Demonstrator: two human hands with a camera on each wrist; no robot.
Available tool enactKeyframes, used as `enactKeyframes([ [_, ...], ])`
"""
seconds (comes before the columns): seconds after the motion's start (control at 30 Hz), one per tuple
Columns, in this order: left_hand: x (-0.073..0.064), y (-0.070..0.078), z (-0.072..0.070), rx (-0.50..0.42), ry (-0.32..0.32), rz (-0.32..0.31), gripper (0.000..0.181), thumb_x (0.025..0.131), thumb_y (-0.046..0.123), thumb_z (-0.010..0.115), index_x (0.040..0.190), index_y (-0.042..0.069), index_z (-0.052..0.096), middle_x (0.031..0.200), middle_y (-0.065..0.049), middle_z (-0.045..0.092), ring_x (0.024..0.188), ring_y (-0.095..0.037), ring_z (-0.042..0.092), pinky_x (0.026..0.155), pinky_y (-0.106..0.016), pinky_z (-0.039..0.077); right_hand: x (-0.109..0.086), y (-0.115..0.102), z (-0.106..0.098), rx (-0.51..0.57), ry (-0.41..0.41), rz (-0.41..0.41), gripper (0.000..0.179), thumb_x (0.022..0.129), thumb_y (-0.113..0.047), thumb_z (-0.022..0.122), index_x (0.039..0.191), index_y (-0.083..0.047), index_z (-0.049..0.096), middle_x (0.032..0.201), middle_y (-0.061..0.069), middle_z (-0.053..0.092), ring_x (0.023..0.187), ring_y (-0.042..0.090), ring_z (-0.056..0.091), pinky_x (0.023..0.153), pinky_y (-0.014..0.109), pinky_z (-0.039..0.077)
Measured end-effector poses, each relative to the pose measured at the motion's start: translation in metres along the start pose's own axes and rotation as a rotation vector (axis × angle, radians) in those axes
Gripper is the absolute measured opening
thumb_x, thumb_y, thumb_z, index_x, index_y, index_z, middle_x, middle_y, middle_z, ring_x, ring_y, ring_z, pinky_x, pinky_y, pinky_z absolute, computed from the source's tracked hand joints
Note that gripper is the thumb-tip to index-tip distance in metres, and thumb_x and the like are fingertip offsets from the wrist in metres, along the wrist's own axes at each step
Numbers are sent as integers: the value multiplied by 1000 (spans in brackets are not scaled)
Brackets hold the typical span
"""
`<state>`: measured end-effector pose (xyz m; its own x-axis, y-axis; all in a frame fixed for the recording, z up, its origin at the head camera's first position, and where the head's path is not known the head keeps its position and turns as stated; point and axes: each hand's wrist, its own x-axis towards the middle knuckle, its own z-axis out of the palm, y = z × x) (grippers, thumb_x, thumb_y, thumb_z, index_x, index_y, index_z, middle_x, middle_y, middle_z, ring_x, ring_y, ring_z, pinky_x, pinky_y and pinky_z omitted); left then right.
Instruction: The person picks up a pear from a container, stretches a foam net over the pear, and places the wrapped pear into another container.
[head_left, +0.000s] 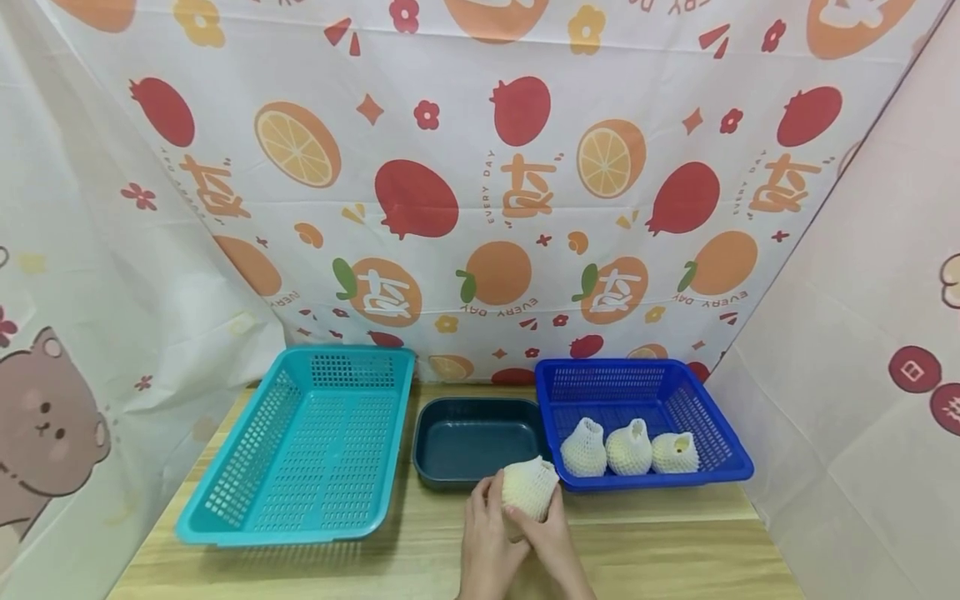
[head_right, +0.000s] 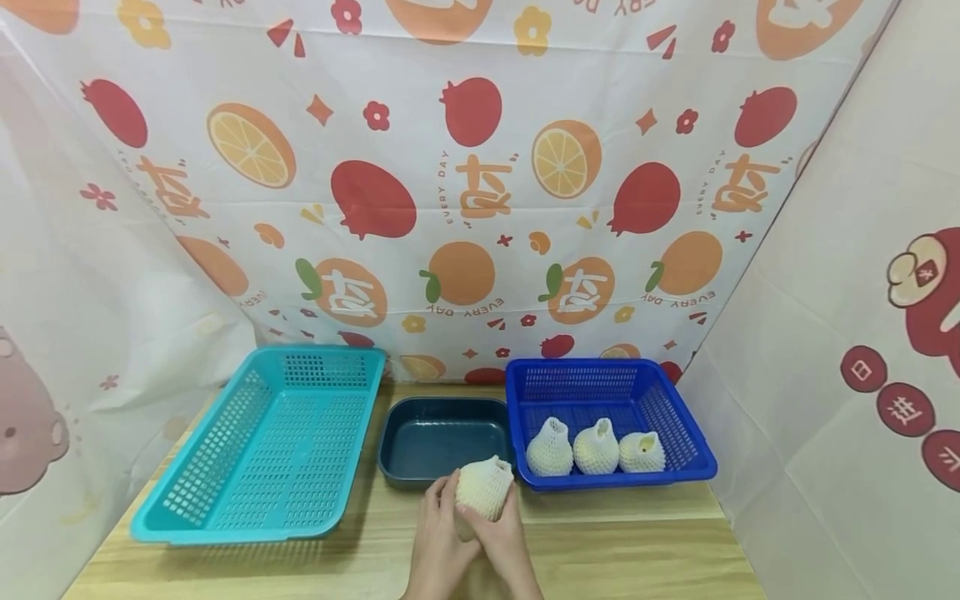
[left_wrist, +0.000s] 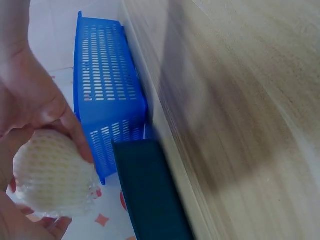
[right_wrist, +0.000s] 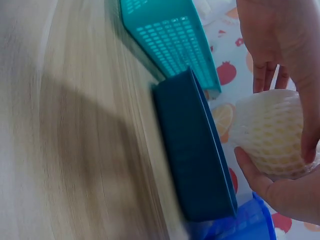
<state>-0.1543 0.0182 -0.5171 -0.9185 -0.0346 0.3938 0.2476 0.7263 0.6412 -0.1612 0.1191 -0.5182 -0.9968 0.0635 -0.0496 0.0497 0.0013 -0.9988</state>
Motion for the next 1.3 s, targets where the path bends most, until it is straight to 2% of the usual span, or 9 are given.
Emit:
enactKeyframes([
  [0.17, 3, 2, -2, -101, -80, 1, 74, 64, 19, 80, 128, 3, 46, 118, -12, 44, 107, -29, 45, 83, -45, 45, 1, 1, -9, 33, 83, -4, 81, 80, -11, 69, 140, 3, 16, 127, 24, 39, 109, 32, 45, 83, 31, 43],
  [0.4, 18, 1, -1, -486, -190, 5, 45, 83, 14, 66, 124, 4, 50, 120, -7, 47, 108, -26, 47, 89, -39, 42, 4, -2, -30, 30, 215, 7, 73, 82, -10, 66, 137, 4, 21, 126, 22, 41, 109, 27, 45, 81, 24, 42],
  [0.53, 32, 2, 10, -706, -190, -119, 32, 88, 7, 61, 118, 2, 54, 116, -9, 53, 102, -25, 53, 85, -30, 45, 4, -6, -43, 33, 307, 30, 73, 84, -10, 66, 139, 1, 20, 128, 20, 39, 106, 18, 44, 80, 19, 40],
  [0.67, 42, 5, 25, -849, -157, -260, 28, 88, 4, 59, 115, -3, 55, 113, -14, 57, 99, -27, 57, 80, -27, 48, 4, -3, -55, 56, 360, -19, 71, 83, -13, 67, 137, 2, 22, 126, 21, 39, 105, 17, 44, 81, 17, 39],
  [0.8, 49, 7, 41, -844, -163, -292, 35, 86, 3, 61, 119, -6, 52, 116, -20, 54, 104, -34, 54, 84, -35, 47, 6, 13, -67, 123, 371, -161, 63, 84, -11, 66, 133, 1, 29, 120, 17, 43, 106, 18, 44, 84, 20, 38],
  [0.9, 53, 9, 52, -761, -199, -268, 42, 85, 5, 63, 123, -7, 49, 121, -24, 50, 109, -38, 50, 87, -41, 45, 5, 10, -71, 127, 391, -162, 63, 84, -12, 65, 134, 0, 29, 122, 17, 42, 109, 20, 42, 88, 22, 35],
  [1.03, 58, 13, 64, -684, -227, -245, 52, 84, 5, 65, 128, -10, 43, 126, -30, 43, 113, -42, 46, 90, -43, 42, 5, 4, -74, 99, 415, -87, 72, 84, -16, 66, 138, 0, 22, 128, 19, 37, 114, 22, 37, 93, 25, 31],
  [1.2, 60, 17, 74, -645, -240, -191, 58, 82, 0, 65, 130, -17, 35, 131, -35, 36, 114, -44, 43, 91, -44, 40, 22, 55, -98, 144, 394, -179, 75, 84, -15, 67, 142, -10, 21, 129, 12, 40, 115, 17, 39, 97, 27, 31],
  [1.3, 59, 18, 79, -612, -252, -169, 59, 82, -2, 64, 131, -17, 33, 132, -34, 35, 114, -45, 44, 90, -45, 41, 36, 89, -114, 187, 384, -179, 73, 85, -16, 67, 143, -16, 23, 127, 10, 43, 109, 16, 47, 88, 26, 40],
])
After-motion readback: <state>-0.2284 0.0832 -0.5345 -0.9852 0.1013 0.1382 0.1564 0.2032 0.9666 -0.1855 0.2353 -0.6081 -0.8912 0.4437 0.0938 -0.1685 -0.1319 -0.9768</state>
